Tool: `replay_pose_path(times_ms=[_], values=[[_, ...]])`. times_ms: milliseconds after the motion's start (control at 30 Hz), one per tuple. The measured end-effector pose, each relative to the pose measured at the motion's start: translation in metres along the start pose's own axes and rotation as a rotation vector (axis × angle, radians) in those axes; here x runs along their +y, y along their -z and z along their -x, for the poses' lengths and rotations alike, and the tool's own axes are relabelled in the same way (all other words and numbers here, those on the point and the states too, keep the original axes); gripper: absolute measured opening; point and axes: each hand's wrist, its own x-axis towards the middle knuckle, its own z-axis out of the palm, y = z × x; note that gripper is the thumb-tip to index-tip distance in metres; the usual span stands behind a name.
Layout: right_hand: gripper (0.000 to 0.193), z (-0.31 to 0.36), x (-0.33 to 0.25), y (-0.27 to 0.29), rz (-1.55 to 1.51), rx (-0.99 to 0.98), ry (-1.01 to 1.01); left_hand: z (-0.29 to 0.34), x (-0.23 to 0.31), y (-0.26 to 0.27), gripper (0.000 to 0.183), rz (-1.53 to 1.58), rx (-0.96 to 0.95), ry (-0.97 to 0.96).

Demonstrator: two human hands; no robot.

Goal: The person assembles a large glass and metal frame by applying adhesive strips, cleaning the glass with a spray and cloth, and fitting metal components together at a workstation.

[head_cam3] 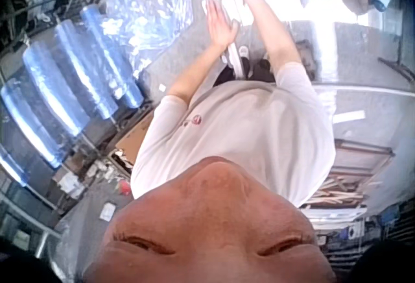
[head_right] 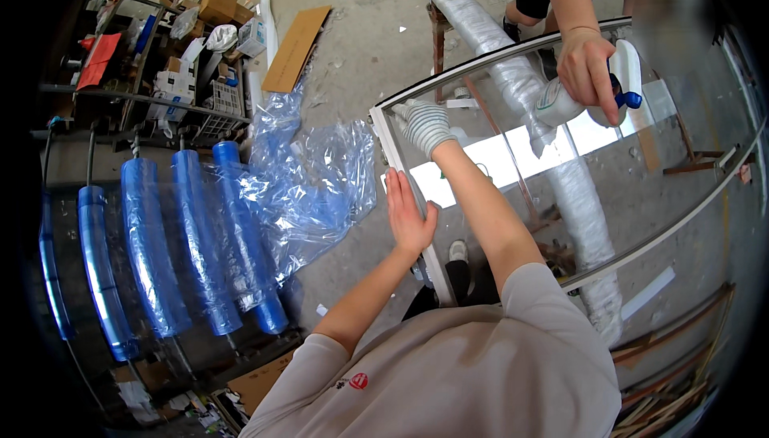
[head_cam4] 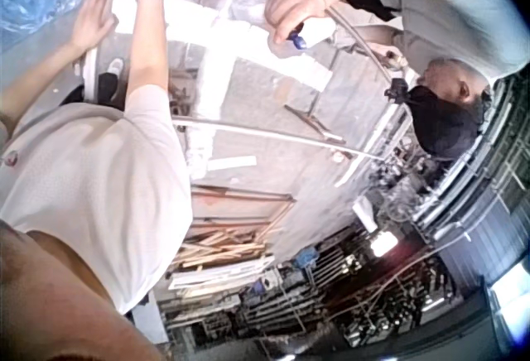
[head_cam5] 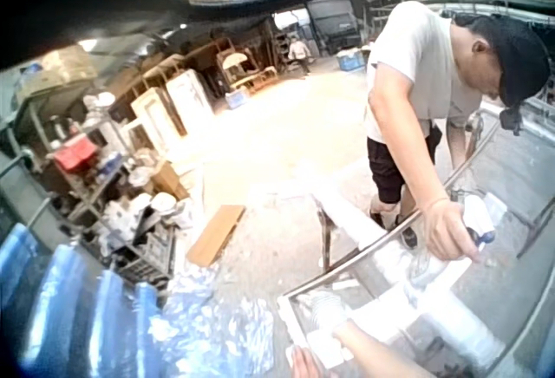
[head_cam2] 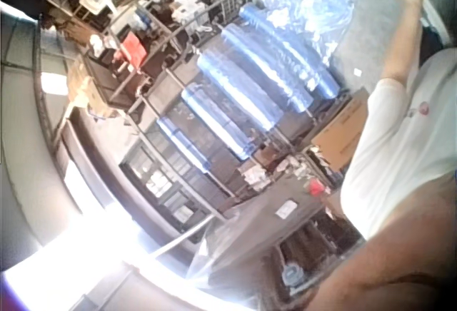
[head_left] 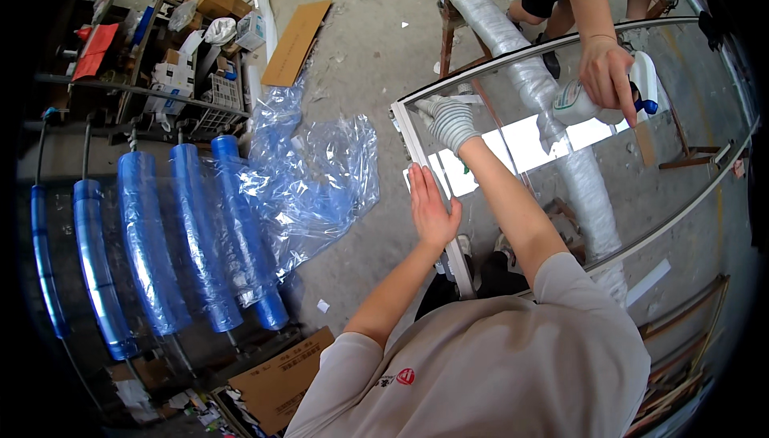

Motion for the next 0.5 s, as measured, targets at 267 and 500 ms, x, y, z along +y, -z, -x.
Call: replay_pose_path(times_ms=[267, 500], values=[[0.031, 0.013, 0.006, 0.034, 0.061, -0.320, 0.144, 0.000, 0.001, 0.000, 0.076, 0.005, 0.013, -0.009], [0.032, 0.021, 0.006, 0.007, 0.099, -0.011, 0.099, -0.002, 0.003, 0.002, 0.076, 0.001, -0.011, 0.000]])
